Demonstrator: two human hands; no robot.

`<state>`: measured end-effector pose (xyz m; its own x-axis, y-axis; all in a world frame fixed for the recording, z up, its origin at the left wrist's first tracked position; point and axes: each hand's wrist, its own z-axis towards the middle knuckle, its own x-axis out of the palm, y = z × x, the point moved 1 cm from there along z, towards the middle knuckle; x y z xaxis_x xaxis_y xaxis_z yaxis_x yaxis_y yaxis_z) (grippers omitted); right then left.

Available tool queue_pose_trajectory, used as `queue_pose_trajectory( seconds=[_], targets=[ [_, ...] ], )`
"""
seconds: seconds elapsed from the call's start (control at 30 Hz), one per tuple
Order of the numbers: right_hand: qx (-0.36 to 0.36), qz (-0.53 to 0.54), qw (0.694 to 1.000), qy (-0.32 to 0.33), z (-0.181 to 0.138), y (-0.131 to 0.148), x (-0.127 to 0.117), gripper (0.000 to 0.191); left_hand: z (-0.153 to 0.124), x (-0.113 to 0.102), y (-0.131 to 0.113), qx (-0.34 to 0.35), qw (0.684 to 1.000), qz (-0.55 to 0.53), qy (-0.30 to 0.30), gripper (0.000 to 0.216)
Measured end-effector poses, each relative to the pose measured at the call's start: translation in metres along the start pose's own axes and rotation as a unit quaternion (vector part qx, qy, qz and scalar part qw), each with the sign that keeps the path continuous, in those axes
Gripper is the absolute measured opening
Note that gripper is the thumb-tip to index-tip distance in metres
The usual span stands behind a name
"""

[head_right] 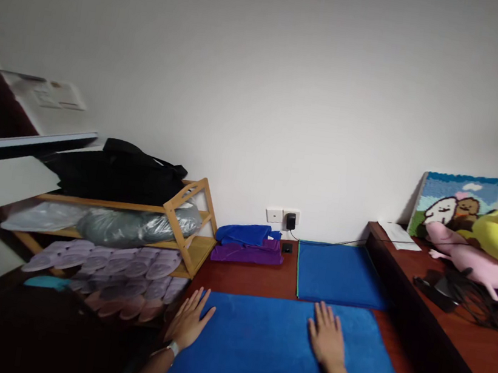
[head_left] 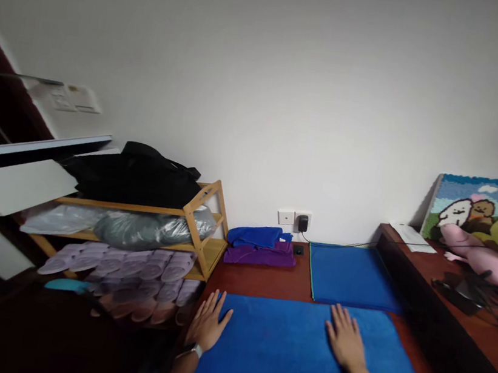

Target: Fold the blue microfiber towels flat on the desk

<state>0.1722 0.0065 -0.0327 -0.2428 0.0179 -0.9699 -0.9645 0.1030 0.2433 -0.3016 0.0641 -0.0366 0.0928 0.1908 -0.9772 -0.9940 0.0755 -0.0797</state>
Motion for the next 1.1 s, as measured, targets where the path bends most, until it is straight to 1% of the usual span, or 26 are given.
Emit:
queue_pose_trajectory(
  seconds=[0.07,0.1,0.13,0.17,0.2,0.27,0.43,0.6,0.67,0.7,0.73,0.77,0.8,0.87,0.93,1.0,1.03,1.07,1.1],
  targets=[
    [0.087,-0.045,0.995,-0.007,0.002,-0.071,-0.007,0.074,0.001,0.002,0.001,-0.001,1.0,0.003,-0.006,0.073],
    [0.113,-0.061,0.992,-0.011,0.002,-0.099,-0.01,0.076,0.002,0.003,0.001,-0.002,1.0,0.004,-0.006,0.073],
    [0.128,-0.072,0.989,-0.01,0.003,-0.121,-0.011,0.078,0.003,0.003,0.002,-0.003,1.0,0.006,-0.006,0.073],
    [0.134,-0.077,0.988,-0.009,0.003,-0.137,-0.01,0.08,0.003,0.004,0.002,-0.003,1.0,0.006,-0.005,0.073],
    [0.133,-0.079,0.988,-0.009,0.004,-0.147,-0.009,0.081,0.003,0.004,0.003,-0.003,1.0,0.006,-0.004,0.073],
    [0.125,-0.079,0.989,-0.012,0.004,-0.154,-0.004,0.083,0.004,0.005,0.004,-0.003,1.0,0.003,-0.003,0.074],
    [0.129,-0.076,0.988,-0.02,0.003,-0.149,0.002,0.085,0.002,0.003,0.003,-0.001,1.0,-0.006,-0.007,0.072],
    [0.153,-0.065,0.986,0.006,0.002,-0.153,-0.007,0.084,-0.002,-0.007,-0.003,-0.005,1.0,0.0,0.011,0.074],
    [0.161,-0.065,0.985,0.001,0.004,-0.143,-0.013,0.084,-0.004,-0.011,-0.005,-0.006,1.0,0.0,0.013,0.074],
    [0.158,-0.066,0.985,-0.01,0.005,-0.131,-0.017,0.083,-0.004,-0.013,-0.006,-0.006,1.0,-0.002,0.013,0.074],
    [0.142,-0.065,0.987,-0.026,0.006,-0.112,-0.02,0.082,-0.005,-0.014,-0.006,-0.005,1.0,-0.004,0.014,0.074],
    [0.114,-0.062,0.99,-0.045,0.006,-0.087,-0.023,0.08,-0.005,-0.014,-0.007,-0.005,1.0,-0.006,0.014,0.075],
    [0.072,-0.056,0.994,-0.06,0.006,-0.056,-0.025,0.079,-0.005,-0.015,-0.007,-0.005,1.0,-0.008,0.014,0.074],
    [-0.026,-0.022,0.997,-0.066,0.003,0.02,-0.023,0.074,-0.006,-0.015,-0.007,-0.005,1.0,-0.012,0.012,0.074],
    [-0.108,0.031,0.993,-0.038,-0.003,0.102,-0.013,0.069,-0.006,-0.014,-0.007,-0.004,1.0,-0.016,0.007,0.073],
    [-0.177,0.075,0.981,-0.002,-0.009,0.173,0.001,0.067,-0.006,-0.012,-0.007,-0.006,1.0,-0.018,0.005,0.073],
    [-0.201,0.09,0.975,0.019,-0.011,0.201,0.008,0.068,-0.006,-0.011,-0.006,-0.007,1.0,-0.018,0.005,0.073],
    [-0.21,0.1,0.972,0.036,-0.012,0.221,0.014,0.069,-0.006,-0.01,-0.006,-0.008,1.0,-0.018,0.005,0.073],
    [-0.214,0.106,0.97,0.049,-0.012,0.235,0.018,0.069,-0.006,-0.009,-0.005,-0.008,1.0,-0.017,0.004,0.073]
  ],
)
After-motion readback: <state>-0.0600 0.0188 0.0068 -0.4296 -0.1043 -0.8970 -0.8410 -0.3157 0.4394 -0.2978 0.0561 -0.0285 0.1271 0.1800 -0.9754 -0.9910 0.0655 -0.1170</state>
